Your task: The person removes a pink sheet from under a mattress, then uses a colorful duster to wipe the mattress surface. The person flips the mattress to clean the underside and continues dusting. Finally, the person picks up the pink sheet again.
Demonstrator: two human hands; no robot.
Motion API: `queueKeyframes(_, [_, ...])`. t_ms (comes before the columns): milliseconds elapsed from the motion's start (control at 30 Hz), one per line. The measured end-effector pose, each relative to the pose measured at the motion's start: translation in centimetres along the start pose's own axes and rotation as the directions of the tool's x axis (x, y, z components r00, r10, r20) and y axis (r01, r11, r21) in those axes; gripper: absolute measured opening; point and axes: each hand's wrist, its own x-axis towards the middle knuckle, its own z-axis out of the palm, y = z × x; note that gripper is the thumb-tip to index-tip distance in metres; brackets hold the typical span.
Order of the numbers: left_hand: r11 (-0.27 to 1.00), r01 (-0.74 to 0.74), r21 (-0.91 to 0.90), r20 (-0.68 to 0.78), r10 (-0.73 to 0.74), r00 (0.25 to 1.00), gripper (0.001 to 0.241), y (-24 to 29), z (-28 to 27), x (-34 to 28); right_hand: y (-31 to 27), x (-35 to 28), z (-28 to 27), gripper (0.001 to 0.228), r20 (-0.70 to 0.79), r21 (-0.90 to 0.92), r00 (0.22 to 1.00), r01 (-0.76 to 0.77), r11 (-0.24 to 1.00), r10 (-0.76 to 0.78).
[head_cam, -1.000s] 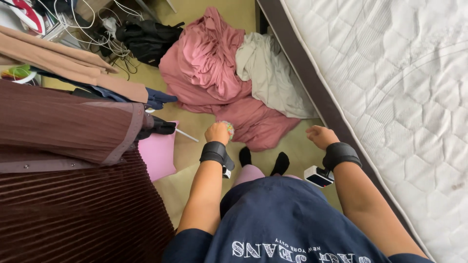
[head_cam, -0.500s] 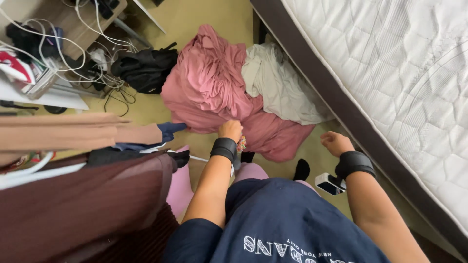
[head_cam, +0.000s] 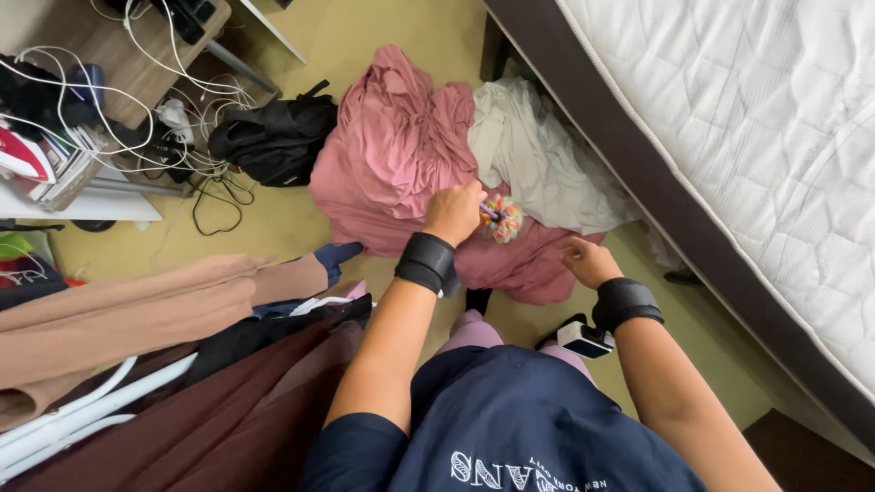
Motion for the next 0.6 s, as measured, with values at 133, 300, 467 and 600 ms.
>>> queueKeyframes(133, [0.999,0.008,-0.05,0.044,-0.005,0.999,0.019,-1.2,3.6,-0.2,1.0,-0.4,-0.1,0.033,0.02,-0.032,0.999,-0.039,0.999,0.04])
queueKeyframes(300, [0.984,0.13,-0.118,0.178,-0.108,0.978,0.04,-2.8,6.2,0.6,0.6,-1.3,0.0,0.034,0.039,-0.027,0.994,-0.099,0.995,0.1])
queueKeyframes(467, [0.967,0.199,-0.157,0.251,-0.156,0.955,0.057,-4.7,6.6,3.9,0.5,-0.9,1.2,0.035,0.076,-0.05,0.985,-0.154,0.987,0.157])
queueKeyframes(600, [0.932,0.145,-0.333,0.247,-0.062,0.967,0.063,-4.4,7.6,7.4,-0.3,0.0,2.2,0.036,0.117,-0.014,0.975,-0.189,0.982,0.189])
